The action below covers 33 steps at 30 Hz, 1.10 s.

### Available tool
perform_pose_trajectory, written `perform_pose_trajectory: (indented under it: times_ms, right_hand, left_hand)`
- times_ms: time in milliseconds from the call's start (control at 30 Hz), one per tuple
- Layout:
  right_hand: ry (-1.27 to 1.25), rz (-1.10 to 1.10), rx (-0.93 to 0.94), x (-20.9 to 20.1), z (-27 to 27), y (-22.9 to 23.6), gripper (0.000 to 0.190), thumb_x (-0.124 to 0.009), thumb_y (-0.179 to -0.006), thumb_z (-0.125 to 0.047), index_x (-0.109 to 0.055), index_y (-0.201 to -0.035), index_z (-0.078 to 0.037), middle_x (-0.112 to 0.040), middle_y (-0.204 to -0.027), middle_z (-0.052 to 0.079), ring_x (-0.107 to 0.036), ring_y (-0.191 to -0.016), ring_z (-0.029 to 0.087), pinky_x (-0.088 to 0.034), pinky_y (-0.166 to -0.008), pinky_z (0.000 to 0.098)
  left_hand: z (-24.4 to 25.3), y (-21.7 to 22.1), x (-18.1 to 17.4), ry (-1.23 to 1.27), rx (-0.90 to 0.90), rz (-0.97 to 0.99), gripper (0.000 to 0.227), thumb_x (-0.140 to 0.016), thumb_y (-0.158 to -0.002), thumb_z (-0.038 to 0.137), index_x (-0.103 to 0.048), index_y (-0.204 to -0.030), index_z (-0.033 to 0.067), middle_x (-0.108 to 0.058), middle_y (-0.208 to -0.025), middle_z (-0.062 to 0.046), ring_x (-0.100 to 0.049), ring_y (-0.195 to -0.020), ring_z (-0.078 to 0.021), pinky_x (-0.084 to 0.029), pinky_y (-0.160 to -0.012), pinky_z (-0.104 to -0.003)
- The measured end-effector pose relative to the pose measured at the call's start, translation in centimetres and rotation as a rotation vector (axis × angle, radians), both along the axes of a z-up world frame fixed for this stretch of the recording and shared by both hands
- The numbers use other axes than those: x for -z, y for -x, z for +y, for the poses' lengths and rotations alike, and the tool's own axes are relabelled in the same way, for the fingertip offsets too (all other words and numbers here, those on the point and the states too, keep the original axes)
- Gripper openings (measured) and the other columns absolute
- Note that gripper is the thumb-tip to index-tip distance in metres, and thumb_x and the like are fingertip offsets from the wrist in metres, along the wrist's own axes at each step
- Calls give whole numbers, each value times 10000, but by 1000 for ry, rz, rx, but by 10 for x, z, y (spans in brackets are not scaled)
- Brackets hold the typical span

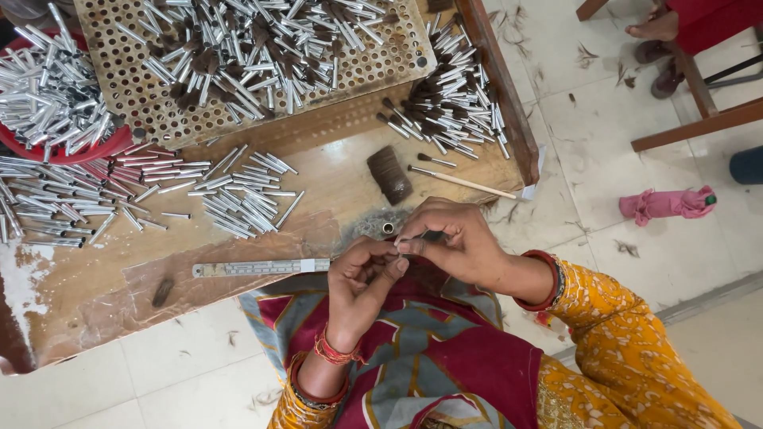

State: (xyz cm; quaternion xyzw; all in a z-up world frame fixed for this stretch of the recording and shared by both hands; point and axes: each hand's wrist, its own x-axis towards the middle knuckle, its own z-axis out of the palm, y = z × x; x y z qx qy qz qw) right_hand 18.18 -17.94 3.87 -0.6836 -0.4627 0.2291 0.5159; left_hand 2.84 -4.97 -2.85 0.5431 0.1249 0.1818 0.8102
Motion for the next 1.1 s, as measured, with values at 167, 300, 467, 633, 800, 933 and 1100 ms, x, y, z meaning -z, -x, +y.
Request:
perform_pose_trajectory:
  times_ms: [167, 300, 467, 633, 800, 933, 1100]
  right_hand:
    - [33, 40, 36, 3, 0, 3, 59, -780, -892, -56, -739, -929, -36, -751, -901, 44, -677, -868, 169, -532, -772, 299]
    - [38, 93, 53, 6, -2, 6, 66, -777, -896, -60, -739, -943, -34, -750, -915, 51, -669, -868, 170, -527, -766, 300]
    - [0, 21, -4, -8, 2, 11, 105, -767, -915, -71, -731, -1012, -52, -757, -975, 50, -682, -929, 185, -539, -807, 310]
    - [74, -83, -34, -4, -1, 23, 143, -768, -888, -82, -721, -1021, -62, -738, -974, 59, -702, -910, 206, -550, -782, 338]
    - [205, 47, -55, 7, -3, 36, 80, -719, -939, -72, -688, -1003, -37, -724, -932, 67, -714, -836, 201, -558, -713, 333]
    - [168, -51, -51, 14, 6, 46, 131, -714, -939, -65, -676, -1061, -35, -715, -959, 86, -712, -845, 227, -558, -720, 340]
    - [14, -284, -56, 33, 19, 53, 248, -748, -911, -37, -722, -1155, -73, -714, -997, 97, -700, -864, 256, -550, -724, 350]
  left_hand:
    - [0, 0, -3, -72, -1, -7, 212, -723, -913, -131, -694, -1090, -18, -643, -1000, -46, -645, -901, -91, -548, -787, -225]
    - [1, 2, -3, -172, -23, -13, 213, -736, -910, -129, -705, -1084, -10, -648, -995, -49, -634, -892, -90, -533, -782, -224]
    - [-3, 7, -5, -112, -65, -3, 243, -731, -903, -122, -680, -1122, -29, -693, -1033, -69, -689, -945, -106, -579, -831, -238]
    - [-13, 24, -2, -376, -239, 3, 328, -771, -900, -87, -568, -1146, -10, -728, -1022, -113, -756, -914, -152, -620, -794, -255]
    - [-2, 38, 7, -1041, -300, -177, 361, -770, -879, -62, -566, -1171, -5, -715, -1031, -140, -738, -889, -268, -596, -749, -344]
    - [22, 57, -4, -1361, -223, -203, 396, -734, -789, -16, -635, -1172, -23, -698, -1043, -177, -711, -897, -318, -610, -775, -421]
    - [53, 75, -12, -1469, -402, -12, 288, -777, -868, 11, -705, -1147, 3, -703, -1132, -132, -706, -1013, -291, -597, -884, -420]
